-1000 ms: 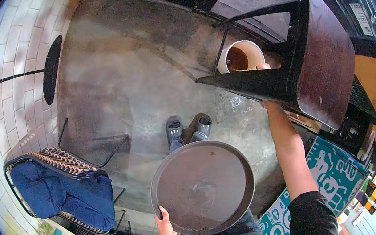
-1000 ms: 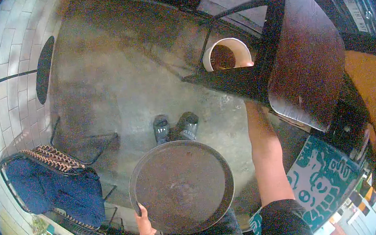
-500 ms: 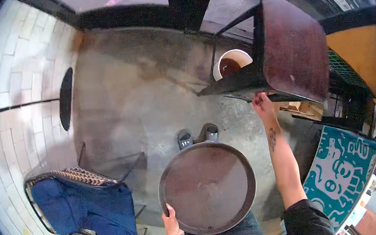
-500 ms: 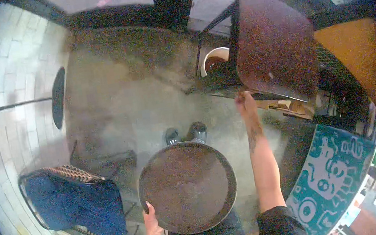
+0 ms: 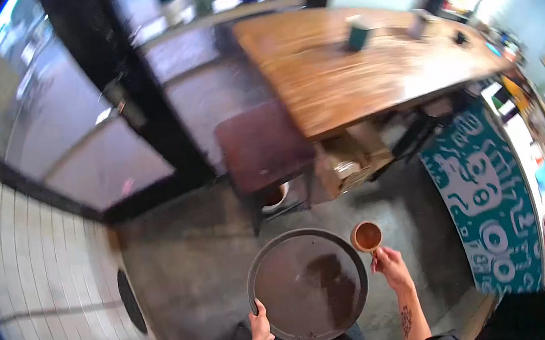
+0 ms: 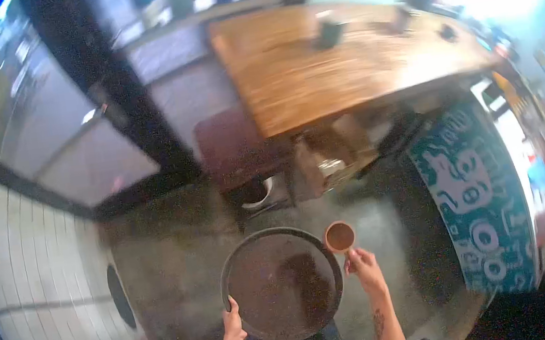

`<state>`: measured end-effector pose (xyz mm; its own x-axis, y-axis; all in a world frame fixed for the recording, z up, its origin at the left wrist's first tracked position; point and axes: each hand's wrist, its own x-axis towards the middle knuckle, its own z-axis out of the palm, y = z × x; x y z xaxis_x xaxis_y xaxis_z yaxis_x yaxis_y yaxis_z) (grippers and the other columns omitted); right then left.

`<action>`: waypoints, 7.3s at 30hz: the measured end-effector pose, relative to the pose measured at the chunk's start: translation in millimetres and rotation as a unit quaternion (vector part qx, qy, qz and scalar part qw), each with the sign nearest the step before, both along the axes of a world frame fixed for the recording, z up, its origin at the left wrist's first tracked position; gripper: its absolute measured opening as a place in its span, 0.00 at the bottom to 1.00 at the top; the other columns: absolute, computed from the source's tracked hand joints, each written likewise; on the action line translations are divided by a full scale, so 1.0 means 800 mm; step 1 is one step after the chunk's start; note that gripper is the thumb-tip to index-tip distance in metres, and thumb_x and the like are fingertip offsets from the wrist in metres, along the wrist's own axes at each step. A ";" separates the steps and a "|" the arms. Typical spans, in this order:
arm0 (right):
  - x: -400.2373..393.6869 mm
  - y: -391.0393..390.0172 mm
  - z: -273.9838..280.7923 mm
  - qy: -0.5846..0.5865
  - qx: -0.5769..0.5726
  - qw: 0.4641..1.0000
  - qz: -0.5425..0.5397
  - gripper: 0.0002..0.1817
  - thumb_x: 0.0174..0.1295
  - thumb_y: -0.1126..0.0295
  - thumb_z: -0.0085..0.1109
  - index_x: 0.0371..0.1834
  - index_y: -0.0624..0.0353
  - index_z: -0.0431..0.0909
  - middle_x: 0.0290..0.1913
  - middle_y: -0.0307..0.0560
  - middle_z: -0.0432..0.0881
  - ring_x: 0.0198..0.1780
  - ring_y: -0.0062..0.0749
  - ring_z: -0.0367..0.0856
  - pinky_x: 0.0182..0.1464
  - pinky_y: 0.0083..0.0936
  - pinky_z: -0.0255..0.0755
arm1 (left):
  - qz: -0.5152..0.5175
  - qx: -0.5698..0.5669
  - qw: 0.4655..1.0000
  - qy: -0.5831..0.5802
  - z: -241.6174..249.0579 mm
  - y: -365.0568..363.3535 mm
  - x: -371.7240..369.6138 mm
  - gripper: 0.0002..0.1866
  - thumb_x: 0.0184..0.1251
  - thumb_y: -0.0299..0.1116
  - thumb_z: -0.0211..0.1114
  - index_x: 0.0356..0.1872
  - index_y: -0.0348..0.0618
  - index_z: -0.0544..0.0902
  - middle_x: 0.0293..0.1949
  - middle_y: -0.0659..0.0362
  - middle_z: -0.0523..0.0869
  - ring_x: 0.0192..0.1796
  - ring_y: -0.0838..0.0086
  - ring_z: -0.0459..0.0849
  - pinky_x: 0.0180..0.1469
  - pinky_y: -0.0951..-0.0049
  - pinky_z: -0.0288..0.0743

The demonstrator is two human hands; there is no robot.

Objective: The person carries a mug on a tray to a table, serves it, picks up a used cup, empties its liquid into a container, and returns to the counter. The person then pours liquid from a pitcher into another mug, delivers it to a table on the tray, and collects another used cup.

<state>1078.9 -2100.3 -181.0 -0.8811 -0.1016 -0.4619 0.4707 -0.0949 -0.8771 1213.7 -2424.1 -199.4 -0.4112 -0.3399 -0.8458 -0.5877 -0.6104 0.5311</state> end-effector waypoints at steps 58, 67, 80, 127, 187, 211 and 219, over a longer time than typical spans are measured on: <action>0.937 1.233 0.144 -0.086 0.173 0.535 -0.823 0.44 0.66 0.41 0.49 0.73 0.66 0.52 0.74 0.58 0.51 0.75 0.46 0.53 0.73 0.38 0.51 | -0.773 0.158 0.595 0.152 0.178 1.623 0.378 0.26 0.74 0.51 0.52 0.50 0.33 0.77 0.42 0.55 0.83 0.43 0.69 0.82 0.45 0.66 0.79; 1.028 1.554 0.171 -0.082 0.193 0.612 -0.762 0.44 0.65 0.37 0.47 0.74 0.58 0.53 0.75 0.54 0.50 0.76 0.45 0.48 0.74 0.41 0.46 | -0.772 0.046 0.600 0.203 0.207 1.874 0.473 0.28 0.74 0.52 0.52 0.54 0.32 0.76 0.46 0.55 0.82 0.49 0.70 0.79 0.54 0.67 0.73; 1.025 1.981 0.159 -0.090 0.166 0.652 -0.734 0.44 0.64 0.42 0.56 0.72 0.66 0.58 0.74 0.58 0.55 0.74 0.43 0.54 0.71 0.32 0.51 | -0.682 -0.028 0.715 0.154 0.116 2.233 0.485 0.38 0.65 0.63 0.57 0.53 0.29 0.74 0.42 0.54 0.82 0.44 0.69 0.80 0.46 0.67 0.75; 0.298 2.966 0.173 0.098 0.097 0.936 -0.324 0.43 0.62 0.56 0.64 0.71 0.73 0.54 0.68 0.59 0.63 0.72 0.40 0.57 0.71 0.32 0.52 | -0.335 0.101 0.907 0.235 0.157 2.999 -0.042 0.26 0.74 0.49 0.53 0.47 0.29 0.77 0.40 0.51 0.84 0.40 0.68 0.84 0.42 0.67 0.79; -0.815 2.950 -0.075 0.058 0.676 0.646 -0.350 0.28 0.49 0.85 0.48 0.59 0.62 0.70 0.44 0.50 0.73 0.38 0.36 0.78 0.45 0.28 0.74 | -0.383 -0.008 0.917 0.111 -0.110 3.083 -1.179 0.39 0.65 0.58 0.62 0.61 0.34 0.62 0.52 0.46 0.77 0.54 0.64 0.77 0.56 0.63 0.73; -0.850 2.949 -0.062 -0.049 -0.071 0.966 -0.243 0.13 0.72 0.60 0.51 0.34 0.57 0.73 0.26 0.38 0.75 0.26 0.25 0.78 0.30 0.22 0.74 | -0.407 0.059 0.887 0.209 -0.082 2.978 -1.119 0.16 0.66 0.25 0.63 0.53 0.44 0.72 0.31 0.61 0.82 0.36 0.75 0.82 0.41 0.77 0.77; -0.871 2.881 -0.026 -0.119 -0.141 0.981 -0.067 0.10 0.70 0.64 0.49 0.33 0.57 0.73 0.25 0.39 0.73 0.26 0.27 0.76 0.28 0.25 0.72 | -0.332 0.025 0.905 0.263 -0.033 2.917 -1.087 0.15 0.65 0.25 0.65 0.50 0.37 0.74 0.33 0.58 0.85 0.39 0.77 0.84 0.43 0.77 0.78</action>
<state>382.1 204.9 -201.6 -0.7658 -0.1457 -0.6264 0.6258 -0.3931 -0.6736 344.0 -90.6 -225.8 -0.8611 0.1645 -0.4811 -0.5081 -0.2460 0.8254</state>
